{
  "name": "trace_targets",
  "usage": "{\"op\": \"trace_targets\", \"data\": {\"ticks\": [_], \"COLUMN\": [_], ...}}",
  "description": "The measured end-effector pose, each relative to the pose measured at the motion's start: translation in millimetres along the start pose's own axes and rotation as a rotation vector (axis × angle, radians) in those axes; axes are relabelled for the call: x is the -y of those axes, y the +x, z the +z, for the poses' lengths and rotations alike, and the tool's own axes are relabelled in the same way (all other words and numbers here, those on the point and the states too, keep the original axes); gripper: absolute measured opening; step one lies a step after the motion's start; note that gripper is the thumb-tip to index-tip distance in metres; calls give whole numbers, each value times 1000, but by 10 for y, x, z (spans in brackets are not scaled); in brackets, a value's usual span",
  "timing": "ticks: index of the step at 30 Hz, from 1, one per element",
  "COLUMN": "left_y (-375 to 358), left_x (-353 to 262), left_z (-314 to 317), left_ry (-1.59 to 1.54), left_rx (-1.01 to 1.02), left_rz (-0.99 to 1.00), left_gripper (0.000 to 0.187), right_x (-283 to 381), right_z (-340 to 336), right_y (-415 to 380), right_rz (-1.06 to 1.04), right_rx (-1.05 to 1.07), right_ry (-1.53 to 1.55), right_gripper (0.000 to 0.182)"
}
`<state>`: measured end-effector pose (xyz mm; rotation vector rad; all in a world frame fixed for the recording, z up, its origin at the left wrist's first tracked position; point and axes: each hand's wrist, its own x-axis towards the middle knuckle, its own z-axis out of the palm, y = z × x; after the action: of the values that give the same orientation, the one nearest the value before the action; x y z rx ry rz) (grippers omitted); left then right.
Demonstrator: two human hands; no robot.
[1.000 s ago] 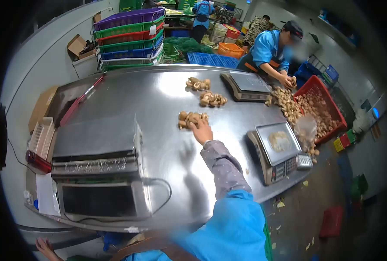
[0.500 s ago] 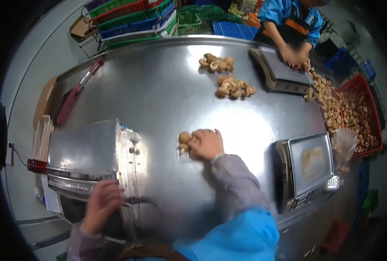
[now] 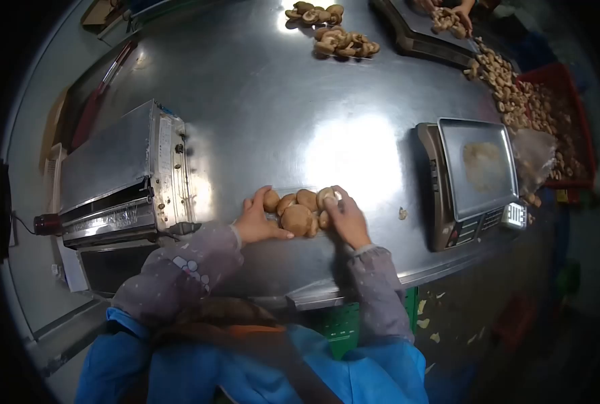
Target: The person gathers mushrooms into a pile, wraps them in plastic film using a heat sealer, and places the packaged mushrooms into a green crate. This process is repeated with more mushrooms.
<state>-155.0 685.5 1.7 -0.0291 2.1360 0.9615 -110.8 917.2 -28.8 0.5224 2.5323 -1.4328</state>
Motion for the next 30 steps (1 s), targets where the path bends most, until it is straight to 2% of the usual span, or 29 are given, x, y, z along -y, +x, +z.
{"op": "trace_targets", "data": {"ticks": [1,2,4,5,6,8,9,11,13,14,15,16,18,19,20,22,24,25,26,30], "left_y": [-6,-40,-180,-278,-447,-704,-823,-1000,-1222,-1229,-1255,-1418,-1679,-1696,-1667,-1477,-1270,-1159,-1196,-1372], "left_x": [-57,-95,-155,-221,-227,-283,-278,-212,-87,97,289,376,632,824,1036,1486,1869,2037,2020,1859], "left_z": [-15,-42,-124,-155,-338,-611,-790,-1275,-1907,-2230,-2552,-2858,-3357,-3581,-3797,-4123,-4246,-4258,-4224,-4202], "left_ry": [-9,-16,14,1,-91,-203,-231,-172,-171,-201,-223,-239,-239,-185,-134,-80,-26,-1,-4,-45], "left_rx": [36,23,43,17,-71,-175,-224,-367,-420,-440,-456,-431,-414,-439,-461,-460,-459,-452,-437,-351], "left_rz": [-15,-3,72,68,74,127,167,222,185,217,255,216,193,160,130,94,52,30,-41,-55], "left_gripper": [123,123,117,117,113,108,106,107,106,105,104,104,104,111,118,119,118,116,121,123], "right_x": [43,83,283,422,570,1180,1654,2081,2543,2749,2931,3154,3510,3621,3698,3844,3812,3760,3790,3907], "right_z": [79,82,-9,-38,-43,-56,-65,96,389,586,817,1044,1604,1925,2229,2658,3051,3177,3187,2972], "right_y": [-15,-59,-173,-244,-234,-317,-397,-287,-180,-113,-18,53,138,193,278,322,433,471,471,398], "right_rz": [-104,-145,-129,-98,-226,-278,-101,-455,-574,-553,-640,-655,-676,-631,-632,-557,-586,-621,-559,-365], "right_rx": [-6,-39,-24,-4,25,-27,140,51,79,147,137,327,361,380,391,472,403,330,364,401], "right_ry": [30,-75,-70,-56,118,-69,122,-102,-103,-46,-96,-4,-7,-6,-46,-54,-127,-169,-185,-180], "right_gripper": [45,43,42,40,36,30,28,30,32,35,36,37,42,46,47,48,49,51,55,59]}}
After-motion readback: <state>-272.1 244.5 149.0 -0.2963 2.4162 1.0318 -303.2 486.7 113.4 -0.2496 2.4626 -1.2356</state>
